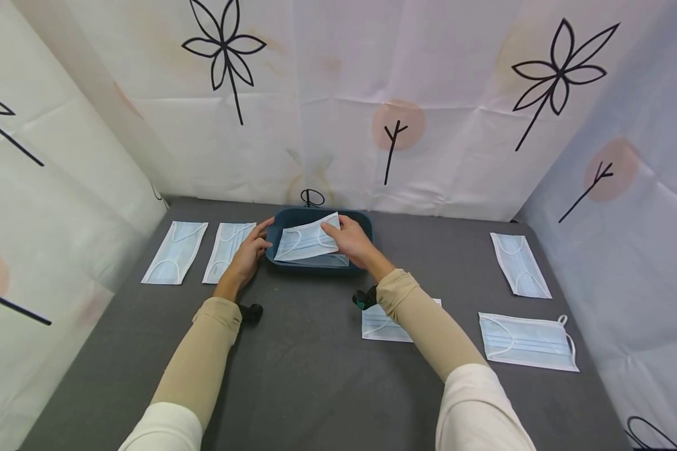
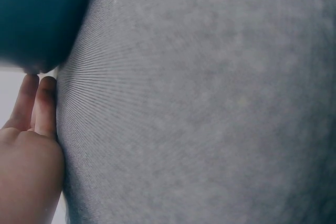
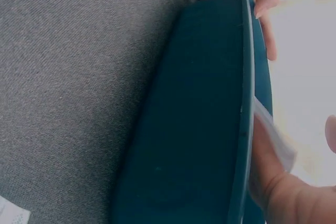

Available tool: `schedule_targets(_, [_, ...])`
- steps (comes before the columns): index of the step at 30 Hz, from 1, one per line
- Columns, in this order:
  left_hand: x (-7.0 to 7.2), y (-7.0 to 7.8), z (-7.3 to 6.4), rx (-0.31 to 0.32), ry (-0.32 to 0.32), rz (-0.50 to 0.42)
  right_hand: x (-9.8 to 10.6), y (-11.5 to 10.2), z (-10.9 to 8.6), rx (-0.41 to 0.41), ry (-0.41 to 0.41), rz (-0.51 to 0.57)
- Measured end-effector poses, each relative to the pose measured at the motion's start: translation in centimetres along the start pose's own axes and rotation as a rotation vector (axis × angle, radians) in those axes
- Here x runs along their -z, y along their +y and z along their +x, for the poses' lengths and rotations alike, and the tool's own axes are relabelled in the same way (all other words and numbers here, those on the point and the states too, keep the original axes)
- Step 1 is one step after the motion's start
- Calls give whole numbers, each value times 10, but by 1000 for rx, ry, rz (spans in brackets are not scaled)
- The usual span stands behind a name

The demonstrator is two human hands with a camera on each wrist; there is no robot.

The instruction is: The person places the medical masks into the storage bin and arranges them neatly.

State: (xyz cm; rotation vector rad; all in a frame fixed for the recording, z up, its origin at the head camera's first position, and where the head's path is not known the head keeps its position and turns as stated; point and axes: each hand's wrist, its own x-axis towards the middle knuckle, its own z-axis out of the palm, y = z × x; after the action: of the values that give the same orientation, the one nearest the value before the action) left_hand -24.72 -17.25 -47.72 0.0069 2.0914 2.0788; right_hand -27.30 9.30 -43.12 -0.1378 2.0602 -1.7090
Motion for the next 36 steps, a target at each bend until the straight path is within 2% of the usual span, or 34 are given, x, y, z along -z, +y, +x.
schedule_targets(8, [-1,1,-1,2,9,4,0,0,-5,-110,51,-243])
schedule_targets(13, [-1,1,-1,2,8,10,1,2,-8,-116,71,-369])
schedule_targets(19, [-1,1,-2,-3,8,-9,4,5,-10,-33,69,-523])
schedule_targets(29, [-1,0,-2,-1,5,-14,5,7,-18,111,41,-691])
schedule_targets(32, [-1,0,-2,-1,5,-14,5,5,-23,154,57,-800])
schedule_targets(36, [-1,0,-2,-1,9,-8,6,2,-27,217,104,-1007])
